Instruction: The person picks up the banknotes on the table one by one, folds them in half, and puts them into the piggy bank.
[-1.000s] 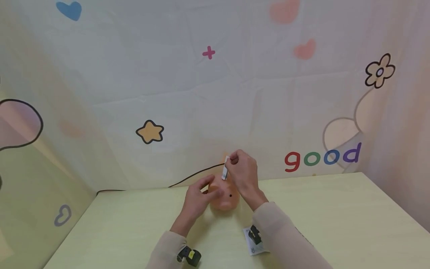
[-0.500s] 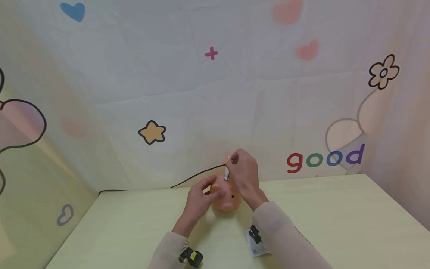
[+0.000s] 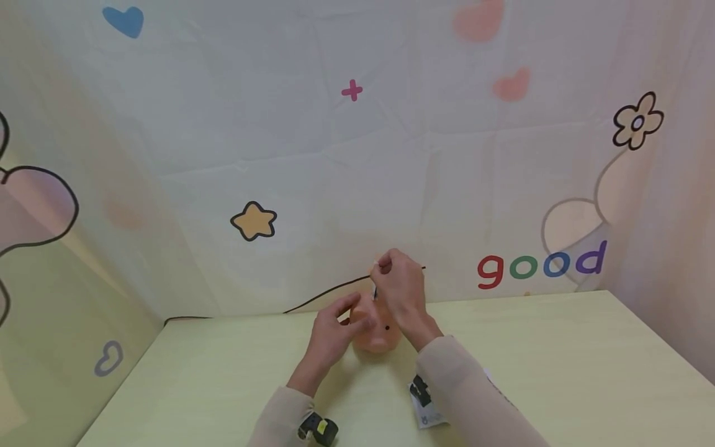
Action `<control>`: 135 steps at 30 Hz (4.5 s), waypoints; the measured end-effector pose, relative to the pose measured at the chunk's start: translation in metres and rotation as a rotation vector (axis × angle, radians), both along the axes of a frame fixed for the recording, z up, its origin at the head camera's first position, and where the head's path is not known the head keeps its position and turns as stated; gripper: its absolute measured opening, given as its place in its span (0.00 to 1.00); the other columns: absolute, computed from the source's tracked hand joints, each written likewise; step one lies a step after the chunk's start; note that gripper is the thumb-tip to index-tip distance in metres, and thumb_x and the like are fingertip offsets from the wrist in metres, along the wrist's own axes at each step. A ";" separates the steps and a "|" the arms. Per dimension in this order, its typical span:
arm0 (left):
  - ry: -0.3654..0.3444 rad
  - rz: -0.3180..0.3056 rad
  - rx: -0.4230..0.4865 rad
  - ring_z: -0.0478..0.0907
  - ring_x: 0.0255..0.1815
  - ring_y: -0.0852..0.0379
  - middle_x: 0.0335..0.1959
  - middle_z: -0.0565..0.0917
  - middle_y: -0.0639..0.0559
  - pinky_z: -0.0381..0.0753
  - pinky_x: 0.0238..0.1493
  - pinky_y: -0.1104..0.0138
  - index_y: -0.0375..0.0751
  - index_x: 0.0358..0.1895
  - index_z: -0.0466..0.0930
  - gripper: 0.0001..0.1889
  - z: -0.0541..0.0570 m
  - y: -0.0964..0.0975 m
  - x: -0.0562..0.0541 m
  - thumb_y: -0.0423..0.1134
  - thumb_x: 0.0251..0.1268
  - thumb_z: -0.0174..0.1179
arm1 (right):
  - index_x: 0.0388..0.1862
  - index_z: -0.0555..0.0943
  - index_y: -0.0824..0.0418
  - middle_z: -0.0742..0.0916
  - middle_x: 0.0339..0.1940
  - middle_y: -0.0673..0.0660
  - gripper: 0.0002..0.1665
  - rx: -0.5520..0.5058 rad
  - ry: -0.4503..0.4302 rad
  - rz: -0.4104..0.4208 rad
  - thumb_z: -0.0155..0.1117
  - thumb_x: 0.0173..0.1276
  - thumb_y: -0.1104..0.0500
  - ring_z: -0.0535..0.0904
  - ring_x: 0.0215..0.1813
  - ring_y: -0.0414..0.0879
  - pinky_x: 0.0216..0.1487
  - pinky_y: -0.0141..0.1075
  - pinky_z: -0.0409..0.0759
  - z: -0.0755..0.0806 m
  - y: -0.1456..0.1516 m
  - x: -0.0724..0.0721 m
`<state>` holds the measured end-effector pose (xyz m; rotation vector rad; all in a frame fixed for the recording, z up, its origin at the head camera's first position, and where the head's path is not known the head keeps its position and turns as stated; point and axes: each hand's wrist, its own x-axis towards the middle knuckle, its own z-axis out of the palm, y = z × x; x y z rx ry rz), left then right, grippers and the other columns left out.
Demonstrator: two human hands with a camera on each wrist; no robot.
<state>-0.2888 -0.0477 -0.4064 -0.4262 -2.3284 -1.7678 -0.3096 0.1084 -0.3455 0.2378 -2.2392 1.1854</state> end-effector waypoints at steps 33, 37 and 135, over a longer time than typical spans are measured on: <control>0.012 0.003 0.009 0.74 0.73 0.40 0.68 0.81 0.41 0.78 0.69 0.48 0.29 0.68 0.80 0.29 0.000 -0.002 0.000 0.35 0.66 0.76 | 0.35 0.84 0.67 0.89 0.29 0.59 0.03 0.047 0.060 -0.040 0.65 0.70 0.68 0.86 0.32 0.54 0.34 0.48 0.86 -0.004 0.005 -0.002; 0.009 -0.001 0.018 0.74 0.73 0.41 0.68 0.81 0.41 0.78 0.70 0.48 0.30 0.68 0.80 0.28 0.000 -0.002 0.000 0.35 0.66 0.76 | 0.35 0.84 0.67 0.89 0.29 0.60 0.03 0.044 0.064 -0.039 0.65 0.70 0.68 0.86 0.32 0.54 0.34 0.49 0.86 -0.005 0.004 -0.001; 0.024 -0.023 -0.016 0.74 0.73 0.42 0.71 0.80 0.44 0.78 0.70 0.50 0.33 0.70 0.79 0.29 -0.002 0.000 -0.003 0.38 0.70 0.74 | 0.40 0.87 0.66 0.90 0.33 0.57 0.02 0.044 -0.002 0.046 0.67 0.71 0.68 0.87 0.36 0.52 0.40 0.45 0.86 -0.025 0.002 0.014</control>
